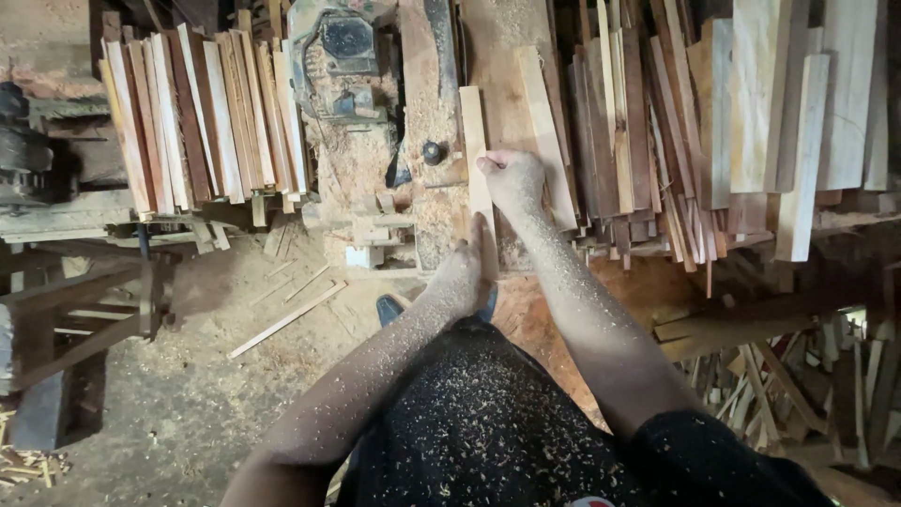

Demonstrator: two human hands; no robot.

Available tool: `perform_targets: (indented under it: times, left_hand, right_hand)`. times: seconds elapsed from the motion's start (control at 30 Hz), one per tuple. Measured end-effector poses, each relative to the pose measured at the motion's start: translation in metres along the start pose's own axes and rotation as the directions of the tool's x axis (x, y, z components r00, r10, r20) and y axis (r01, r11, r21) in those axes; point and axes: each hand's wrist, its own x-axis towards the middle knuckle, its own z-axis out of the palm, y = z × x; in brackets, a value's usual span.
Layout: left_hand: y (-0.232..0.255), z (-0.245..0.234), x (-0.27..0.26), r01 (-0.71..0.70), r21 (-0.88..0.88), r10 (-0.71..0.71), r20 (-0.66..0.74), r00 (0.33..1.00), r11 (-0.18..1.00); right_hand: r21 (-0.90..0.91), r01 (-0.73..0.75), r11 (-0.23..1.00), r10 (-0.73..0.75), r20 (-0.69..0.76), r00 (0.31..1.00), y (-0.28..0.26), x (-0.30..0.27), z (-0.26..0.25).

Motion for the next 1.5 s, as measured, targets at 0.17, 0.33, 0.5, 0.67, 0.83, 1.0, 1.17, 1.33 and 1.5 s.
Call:
perform_targets:
  times: [0.17,0.33,0.5,0.67,0.83,1.0,1.17,1.33,1.5]
  left_hand:
    - [0.005,-0.022,0.008,-0.003,0.079,0.0,0.041,0.999,0.997]
    - [0.005,-0.035,0.019,-0.041,0.067,0.038,0.036,0.999,0.997]
    - [0.029,-0.078,0.008,-0.038,-0.015,0.039,0.063,0.997,0.999]
    - [0.006,-0.063,0.045,-0.004,-0.006,0.004,0.035,0.999,1.0]
    - [0.005,-0.058,0.065,0.006,-0.023,-0.006,0.014,1.0,1.0]
    - [-0.009,-0.062,0.085,-0.037,0.093,0.042,-0.051,0.998,0.995]
    - [-0.001,-0.072,0.106,-0.002,0.11,0.007,-0.051,0.999,0.994]
    - [0.01,-0.091,0.106,-0.012,0.214,0.03,-0.077,0.997,0.977]
    - [-0.049,-0.032,0.176,0.008,0.407,0.044,-0.118,0.992,0.913]
  right_hand:
    - [-0.068,0.006,0.998,-0.008,-0.026,1.0,0.004,0.019,0.013]
    - [-0.134,-0.001,0.991,-0.001,-0.017,1.0,-0.008,0.029,0.013]
    - [-0.148,0.002,0.989,-0.003,-0.003,1.0,0.003,0.06,0.026]
    - [-0.177,0.025,0.984,-0.012,0.074,0.997,-0.007,0.03,0.0]
    - [-0.104,-0.02,0.994,0.031,0.105,0.994,0.005,0.024,0.003]
    - [-0.076,-0.055,0.996,0.061,0.073,0.995,0.002,0.043,0.013]
    - [-0.146,-0.059,0.987,0.07,0.071,0.995,0.011,0.067,0.027]
    - [-0.144,-0.04,0.989,0.05,0.067,0.997,-0.012,0.077,0.021]
    - [-0.194,-0.045,0.98,0.058,0.06,0.997,-0.003,0.085,0.029]
